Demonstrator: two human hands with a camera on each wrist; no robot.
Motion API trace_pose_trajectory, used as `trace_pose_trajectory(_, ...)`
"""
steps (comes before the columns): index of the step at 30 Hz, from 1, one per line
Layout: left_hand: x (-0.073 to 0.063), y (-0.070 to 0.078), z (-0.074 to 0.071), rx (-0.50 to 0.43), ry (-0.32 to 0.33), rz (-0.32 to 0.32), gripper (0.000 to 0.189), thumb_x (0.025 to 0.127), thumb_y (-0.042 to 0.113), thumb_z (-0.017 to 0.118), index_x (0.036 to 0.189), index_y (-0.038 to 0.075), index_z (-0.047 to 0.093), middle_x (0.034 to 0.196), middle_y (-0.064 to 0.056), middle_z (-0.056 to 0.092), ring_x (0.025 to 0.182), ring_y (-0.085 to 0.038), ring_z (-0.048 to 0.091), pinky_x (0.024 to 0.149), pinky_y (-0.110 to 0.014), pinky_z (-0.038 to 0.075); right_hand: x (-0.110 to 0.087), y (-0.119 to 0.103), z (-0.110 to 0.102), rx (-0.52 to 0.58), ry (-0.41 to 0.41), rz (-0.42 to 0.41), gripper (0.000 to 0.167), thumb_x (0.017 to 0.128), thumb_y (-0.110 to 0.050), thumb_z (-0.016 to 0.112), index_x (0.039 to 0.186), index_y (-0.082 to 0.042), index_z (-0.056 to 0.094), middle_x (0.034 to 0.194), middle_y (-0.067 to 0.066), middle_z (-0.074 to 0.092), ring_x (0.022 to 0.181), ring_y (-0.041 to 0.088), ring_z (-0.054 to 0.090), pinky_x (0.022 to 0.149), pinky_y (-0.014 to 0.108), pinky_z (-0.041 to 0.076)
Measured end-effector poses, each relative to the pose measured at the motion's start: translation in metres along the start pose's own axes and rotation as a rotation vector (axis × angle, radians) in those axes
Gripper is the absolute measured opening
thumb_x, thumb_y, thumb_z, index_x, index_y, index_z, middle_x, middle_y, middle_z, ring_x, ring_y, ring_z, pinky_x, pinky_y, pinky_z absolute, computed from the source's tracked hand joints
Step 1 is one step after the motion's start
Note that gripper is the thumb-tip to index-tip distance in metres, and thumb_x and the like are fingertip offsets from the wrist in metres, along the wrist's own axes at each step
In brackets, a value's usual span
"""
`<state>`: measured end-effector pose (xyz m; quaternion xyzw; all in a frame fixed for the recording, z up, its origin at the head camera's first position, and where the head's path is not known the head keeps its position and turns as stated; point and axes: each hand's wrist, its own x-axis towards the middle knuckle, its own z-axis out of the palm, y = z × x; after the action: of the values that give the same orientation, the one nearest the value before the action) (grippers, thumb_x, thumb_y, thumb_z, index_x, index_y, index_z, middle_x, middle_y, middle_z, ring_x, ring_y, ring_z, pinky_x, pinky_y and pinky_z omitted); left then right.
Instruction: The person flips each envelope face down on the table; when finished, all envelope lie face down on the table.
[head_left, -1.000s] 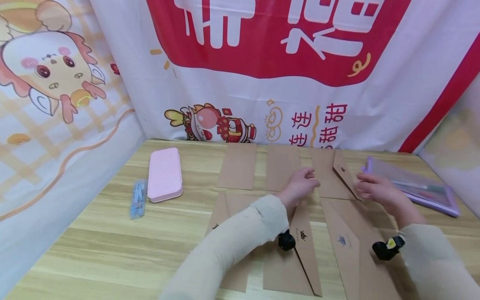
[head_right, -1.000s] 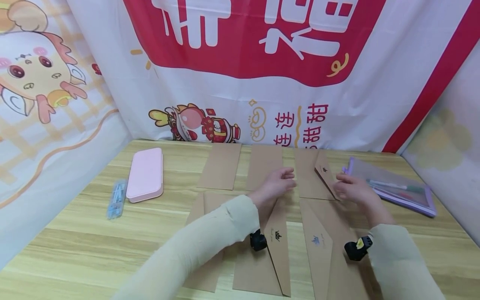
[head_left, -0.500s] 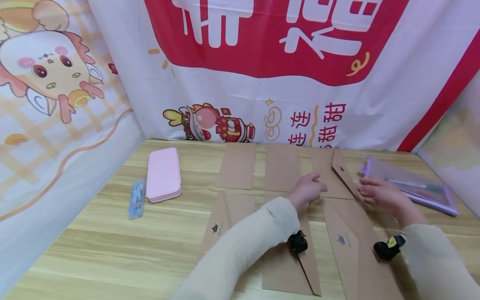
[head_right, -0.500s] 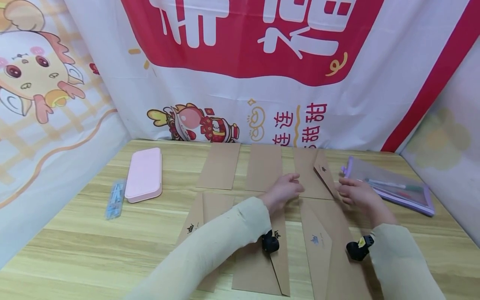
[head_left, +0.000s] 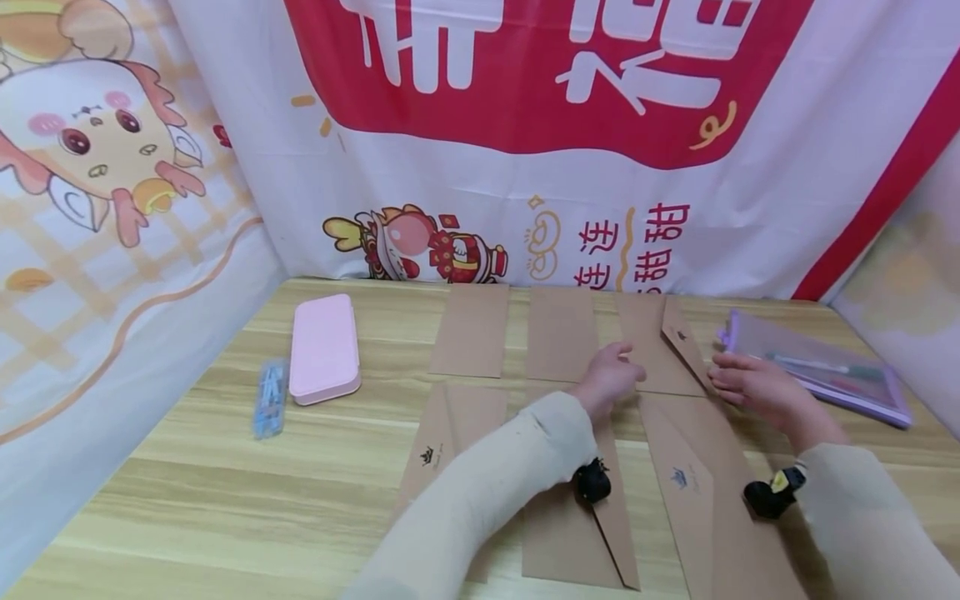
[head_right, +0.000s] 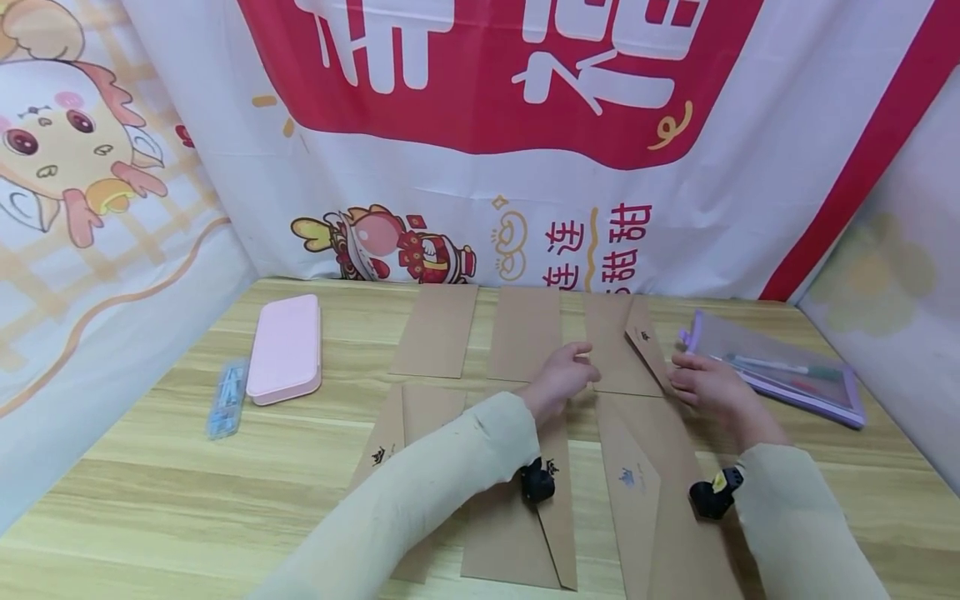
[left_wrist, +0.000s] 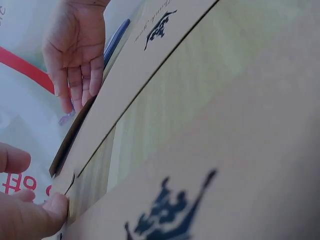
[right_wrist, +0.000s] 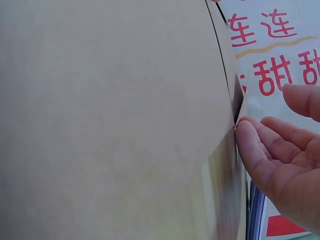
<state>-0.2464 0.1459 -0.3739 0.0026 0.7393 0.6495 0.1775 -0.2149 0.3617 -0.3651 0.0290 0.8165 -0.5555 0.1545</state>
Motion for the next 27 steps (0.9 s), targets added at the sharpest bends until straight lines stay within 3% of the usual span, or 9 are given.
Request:
trace_pose_trajectory(2, 0.001, 0.000, -0.001, -0.005, -0.006, 0.011, 0.058, 0.078, 0.001, 0.063, 0.132, 0.015, 0.050, 0.127, -0.010, 0.053, 0.113, -0.027, 0.052, 0.095, -0.040, 0.045, 0.001, 0.001, 0.000, 0.013, 0.008, -0.023, 0.065, 0.097, -0.018, 0.044, 0.140, 0.016, 0.010, 0.116, 0.003, 0.055, 0.089, -0.010, 0.054, 0.084, 0.019, 0.050)
trace_pose_trajectory(3, 0.002, 0.000, -0.002, -0.007, -0.011, 0.011, 0.057, 0.078, 0.001, 0.063, 0.132, 0.015, 0.050, 0.126, -0.009, 0.054, 0.113, -0.027, 0.052, 0.096, -0.040, 0.044, 0.001, 0.001, 0.001, 0.010, 0.011, -0.031, 0.065, 0.097, -0.018, 0.045, 0.140, 0.016, 0.011, 0.115, 0.003, 0.055, 0.089, -0.011, 0.054, 0.083, 0.019, 0.050)
trace_pose_trajectory(5, 0.002, 0.001, -0.002, -0.016, -0.016, 0.006, 0.056, 0.078, 0.002, 0.063, 0.131, 0.015, 0.051, 0.125, -0.009, 0.055, 0.114, -0.026, 0.051, 0.097, -0.041, 0.043, 0.002, 0.002, 0.002, 0.002, 0.012, -0.047, 0.064, 0.097, -0.018, 0.045, 0.139, 0.017, 0.011, 0.120, 0.014, 0.054, 0.089, -0.012, 0.053, 0.083, 0.018, 0.050)
trace_pose_trajectory(8, 0.002, 0.004, -0.003, -0.042, -0.005, -0.006, 0.052, 0.079, 0.003, 0.063, 0.129, 0.014, 0.052, 0.125, -0.009, 0.055, 0.115, -0.027, 0.050, 0.098, -0.043, 0.042, 0.002, 0.000, 0.004, -0.031, 0.012, -0.040, 0.063, 0.098, -0.020, 0.043, 0.140, 0.015, 0.012, 0.138, 0.033, 0.031, 0.090, -0.014, 0.050, 0.084, 0.017, 0.049)
trace_pose_trajectory(10, 0.001, 0.005, -0.004, -0.062, 0.006, -0.010, 0.051, 0.079, 0.002, 0.063, 0.128, 0.014, 0.053, 0.125, -0.009, 0.055, 0.114, -0.026, 0.051, 0.097, -0.042, 0.043, 0.002, -0.002, 0.004, -0.052, 0.008, -0.029, 0.064, 0.098, -0.022, 0.042, 0.141, 0.014, 0.012, 0.143, 0.035, 0.019, 0.090, -0.015, 0.049, 0.085, 0.018, 0.049)
trace_pose_trajectory(14, 0.001, 0.004, -0.004, -0.101, 0.033, 0.005, 0.051, 0.078, -0.002, 0.061, 0.126, 0.012, 0.054, 0.114, -0.009, 0.059, 0.089, -0.020, 0.055, 0.078, -0.034, 0.048, 0.002, -0.004, 0.004, -0.074, -0.002, -0.009, 0.063, 0.098, -0.023, 0.042, 0.142, 0.013, 0.013, 0.144, 0.035, 0.019, 0.091, -0.014, 0.048, 0.087, 0.020, 0.049)
trace_pose_trajectory(18, 0.000, 0.005, -0.003, -0.150, 0.071, 0.027, 0.049, 0.077, -0.006, 0.059, 0.124, 0.009, 0.056, 0.100, -0.007, 0.062, 0.065, -0.014, 0.047, 0.058, -0.025, 0.040, 0.004, -0.007, 0.005, -0.115, -0.016, -0.010, 0.060, 0.098, -0.021, 0.041, 0.141, 0.013, 0.015, 0.143, 0.035, 0.021, 0.093, -0.012, 0.048, 0.087, 0.019, 0.048)
trace_pose_trajectory(23, 0.002, 0.003, -0.003, -0.205, 0.122, 0.094, 0.045, 0.075, -0.010, 0.059, 0.118, 0.005, 0.058, 0.105, -0.012, 0.061, 0.079, -0.016, 0.056, 0.069, -0.030, 0.051, 0.007, -0.012, 0.010, -0.148, -0.034, -0.035, 0.057, 0.098, -0.014, 0.041, 0.138, 0.017, 0.017, 0.141, 0.037, 0.023, 0.094, -0.011, 0.047, 0.086, 0.019, 0.049)
trace_pose_trajectory(27, 0.004, -0.001, -0.005, -0.245, 0.145, 0.160, 0.042, 0.074, -0.011, 0.059, 0.114, 0.003, 0.059, 0.106, -0.011, 0.060, 0.089, -0.018, 0.057, 0.078, -0.034, 0.052, 0.010, -0.014, 0.017, -0.130, -0.043, -0.046, 0.056, 0.096, -0.011, 0.043, 0.137, 0.018, 0.018, 0.141, 0.037, 0.023, 0.093, -0.011, 0.048, 0.086, 0.020, 0.049)
